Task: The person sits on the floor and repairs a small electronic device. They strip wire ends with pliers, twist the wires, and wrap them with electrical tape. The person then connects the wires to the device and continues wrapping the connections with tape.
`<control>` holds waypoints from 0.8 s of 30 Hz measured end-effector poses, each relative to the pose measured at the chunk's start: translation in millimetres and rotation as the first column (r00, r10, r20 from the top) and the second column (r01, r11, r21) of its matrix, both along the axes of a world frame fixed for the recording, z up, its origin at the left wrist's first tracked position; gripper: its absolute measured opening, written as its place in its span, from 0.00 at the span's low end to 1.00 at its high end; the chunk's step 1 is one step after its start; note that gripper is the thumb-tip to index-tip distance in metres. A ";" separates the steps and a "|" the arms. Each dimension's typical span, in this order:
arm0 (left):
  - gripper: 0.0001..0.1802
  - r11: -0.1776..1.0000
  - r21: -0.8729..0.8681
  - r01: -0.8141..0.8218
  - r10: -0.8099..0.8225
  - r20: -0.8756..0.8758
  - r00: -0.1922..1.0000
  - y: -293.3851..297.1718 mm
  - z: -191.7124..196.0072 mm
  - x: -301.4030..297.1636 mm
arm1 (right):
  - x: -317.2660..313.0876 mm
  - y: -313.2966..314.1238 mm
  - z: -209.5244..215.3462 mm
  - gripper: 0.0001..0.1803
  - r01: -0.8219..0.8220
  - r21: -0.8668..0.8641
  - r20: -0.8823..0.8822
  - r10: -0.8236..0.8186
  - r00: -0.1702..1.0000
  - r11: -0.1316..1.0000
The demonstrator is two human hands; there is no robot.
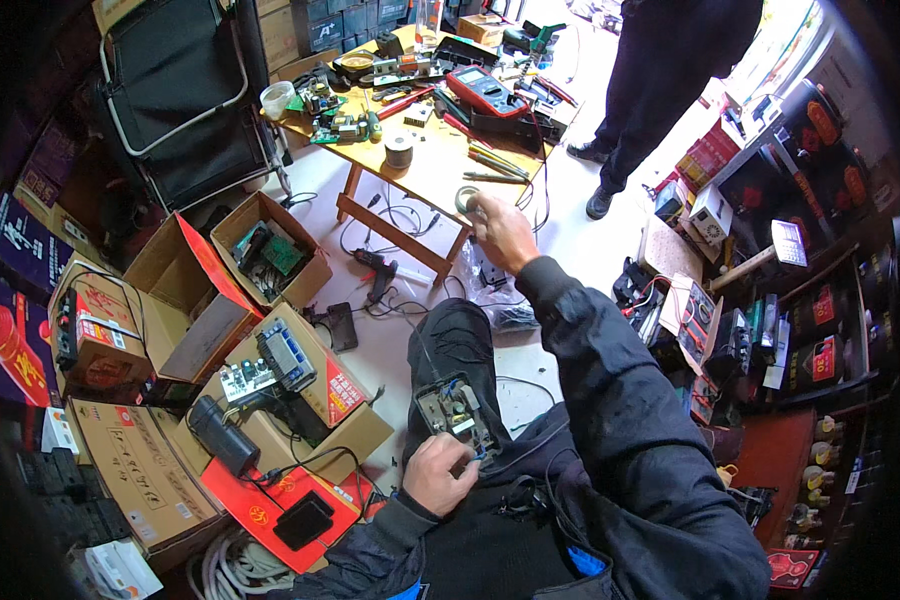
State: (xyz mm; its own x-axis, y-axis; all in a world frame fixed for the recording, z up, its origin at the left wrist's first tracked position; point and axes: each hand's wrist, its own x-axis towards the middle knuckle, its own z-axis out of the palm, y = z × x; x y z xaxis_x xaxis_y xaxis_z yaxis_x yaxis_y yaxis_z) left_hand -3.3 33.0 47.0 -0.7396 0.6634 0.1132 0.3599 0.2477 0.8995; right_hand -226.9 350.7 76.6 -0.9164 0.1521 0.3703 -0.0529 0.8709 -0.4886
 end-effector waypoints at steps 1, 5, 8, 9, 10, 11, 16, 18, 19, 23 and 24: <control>0.09 1.000 -0.003 0.002 -0.002 -0.022 1.000 -0.6 0.9 0.6 | 13.4 -1.7 4.0 0.08 -0.036 -0.005 -0.038 0.036 0.999 0.999; 0.10 0.999 -0.045 0.017 -0.020 -0.075 0.997 -1.3 10.3 1.4 | 87.1 -7.0 27.4 0.09 -0.164 0.105 -0.136 0.178 0.975 0.981; 0.13 1.000 0.009 0.012 -0.011 -0.090 0.996 -0.1 23.3 -4.5 | 146.3 -14.0 37.3 0.13 -0.209 0.143 -0.150 0.230 0.962 0.967; 0.13 1.000 -0.005 0.020 -0.020 -0.071 0.997 0.1 28.9 -7.0 | 163.3 -16.9 39.1 0.14 -0.208 0.133 -0.154 0.227 0.961 0.969; 0.13 0.999 -0.017 0.029 -0.029 -0.051 0.998 1.1 34.7 -10.1 | 179.1 -19.0 40.7 0.15 -0.206 0.119 -0.161 0.224 0.961 0.971; 0.13 0.999 0.011 0.036 -0.035 -0.063 0.997 2.7 40.7 -13.5 | 194.4 -20.7 42.8 0.13 -0.217 0.105 -0.160 0.232 0.960 0.971; 0.16 0.994 0.102 -0.026 0.023 0.028 0.999 19.3 63.1 -37.0 | 248.9 -37.1 47.7 0.15 -0.184 0.102 -0.162 0.199 0.967 0.978; 0.20 0.968 0.246 -0.042 -0.039 0.316 0.948 36.3 61.7 -47.5 | 259.8 -45.5 45.7 0.14 -0.198 0.087 -0.192 0.211 0.959 0.976; 0.19 0.958 0.286 -0.018 -0.118 0.453 0.884 41.3 60.3 -51.7 | 265.8 -49.1 45.0 0.14 -0.197 0.089 -0.158 0.209 0.965 0.976; 0.14 0.913 0.404 -0.049 -0.326 0.797 0.509 62.8 46.0 -62.4 | 273.9 -57.5 38.6 0.18 -0.276 0.106 -0.148 0.290 0.945 0.955; 0.14 0.894 0.447 -0.030 -0.355 0.748 0.560 63.9 43.0 -60.6 | 278.0 -56.9 39.0 0.17 -0.268 0.044 -0.127 0.271 0.954 0.963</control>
State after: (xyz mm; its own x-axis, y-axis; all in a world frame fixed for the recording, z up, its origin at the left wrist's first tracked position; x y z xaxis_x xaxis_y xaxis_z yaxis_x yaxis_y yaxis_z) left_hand -63.9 96.9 90.0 -0.5280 0.8250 -0.2013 -0.5505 -0.1520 0.8208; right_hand 51.0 293.8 115.6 -0.8655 -0.1050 0.4899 -0.3491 0.8277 -0.4393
